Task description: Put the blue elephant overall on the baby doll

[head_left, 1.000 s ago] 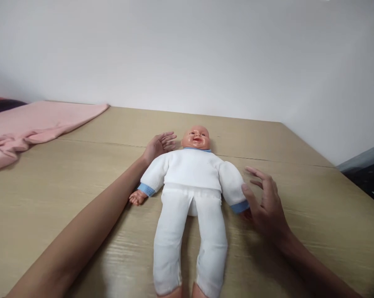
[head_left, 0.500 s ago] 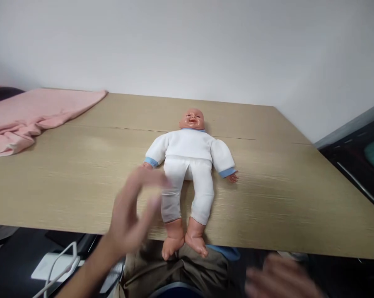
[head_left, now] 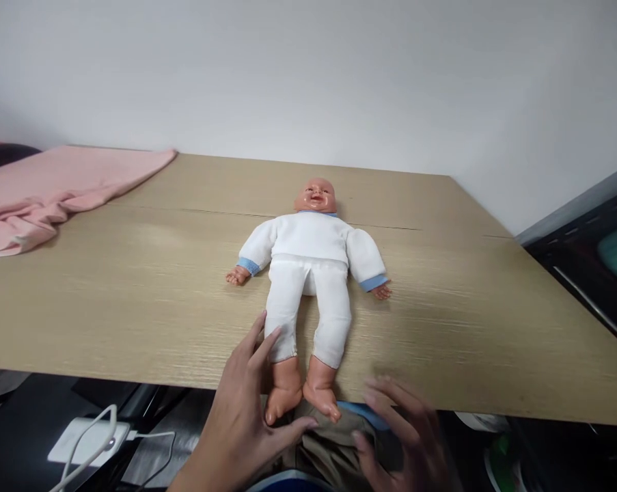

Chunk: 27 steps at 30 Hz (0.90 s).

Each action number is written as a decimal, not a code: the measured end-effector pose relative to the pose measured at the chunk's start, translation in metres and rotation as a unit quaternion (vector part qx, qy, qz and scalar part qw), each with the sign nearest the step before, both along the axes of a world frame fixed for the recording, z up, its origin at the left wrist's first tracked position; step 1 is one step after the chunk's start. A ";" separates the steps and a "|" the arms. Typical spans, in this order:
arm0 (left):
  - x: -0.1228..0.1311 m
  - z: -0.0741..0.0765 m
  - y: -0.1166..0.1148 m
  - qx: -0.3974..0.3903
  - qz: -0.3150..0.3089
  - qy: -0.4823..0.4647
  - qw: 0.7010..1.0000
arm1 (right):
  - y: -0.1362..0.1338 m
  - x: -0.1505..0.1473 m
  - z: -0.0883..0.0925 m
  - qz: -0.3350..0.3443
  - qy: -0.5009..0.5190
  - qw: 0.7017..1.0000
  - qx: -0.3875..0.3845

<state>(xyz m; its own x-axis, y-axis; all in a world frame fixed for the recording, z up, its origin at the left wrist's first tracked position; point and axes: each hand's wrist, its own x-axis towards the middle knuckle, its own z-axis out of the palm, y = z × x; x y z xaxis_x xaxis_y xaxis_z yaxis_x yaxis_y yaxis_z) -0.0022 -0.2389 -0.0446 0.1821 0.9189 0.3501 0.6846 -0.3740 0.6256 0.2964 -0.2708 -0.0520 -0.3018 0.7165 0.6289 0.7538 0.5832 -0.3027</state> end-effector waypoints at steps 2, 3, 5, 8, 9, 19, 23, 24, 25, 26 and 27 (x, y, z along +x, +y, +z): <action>0.001 -0.006 0.003 -0.008 0.004 -0.002 1.000 | 0.009 -0.013 0.005 0.002 -0.024 0.998 -0.050; 0.001 -0.009 0.004 -0.009 0.003 -0.005 1.000 | 0.012 -0.018 0.006 0.004 -0.032 0.997 -0.073; 0.001 -0.014 0.008 -0.004 -0.007 -0.007 1.000 | 0.019 -0.025 0.006 0.005 -0.040 0.994 -0.106; 0.001 -0.013 0.016 0.008 -0.022 0.001 1.000 | 0.031 -0.029 0.004 -0.005 -0.042 0.992 -0.120; 0.002 -0.012 0.019 0.012 -0.025 0.005 1.000 | 0.035 -0.029 0.004 -0.009 -0.043 0.992 -0.118; 0.009 -0.003 0.057 0.024 -0.020 0.036 0.999 | 0.075 -0.024 0.002 -0.008 -0.074 0.997 -0.035; 0.011 0.000 0.067 0.013 -0.015 0.046 0.999 | 0.086 -0.026 0.004 -0.010 -0.097 0.994 -0.045; 0.012 0.000 0.070 0.013 -0.014 0.047 0.999 | 0.087 -0.027 0.005 -0.010 -0.098 0.994 -0.048; 0.013 0.001 0.073 0.013 -0.013 0.051 0.999 | 0.086 -0.027 0.005 -0.012 -0.097 0.994 -0.048; 0.013 0.001 0.076 0.017 -0.013 0.055 0.998 | 0.085 -0.026 0.005 -0.017 -0.096 0.994 -0.048; 0.013 0.001 0.078 0.021 -0.013 0.062 0.998 | 0.083 -0.024 0.006 -0.024 -0.094 0.994 -0.045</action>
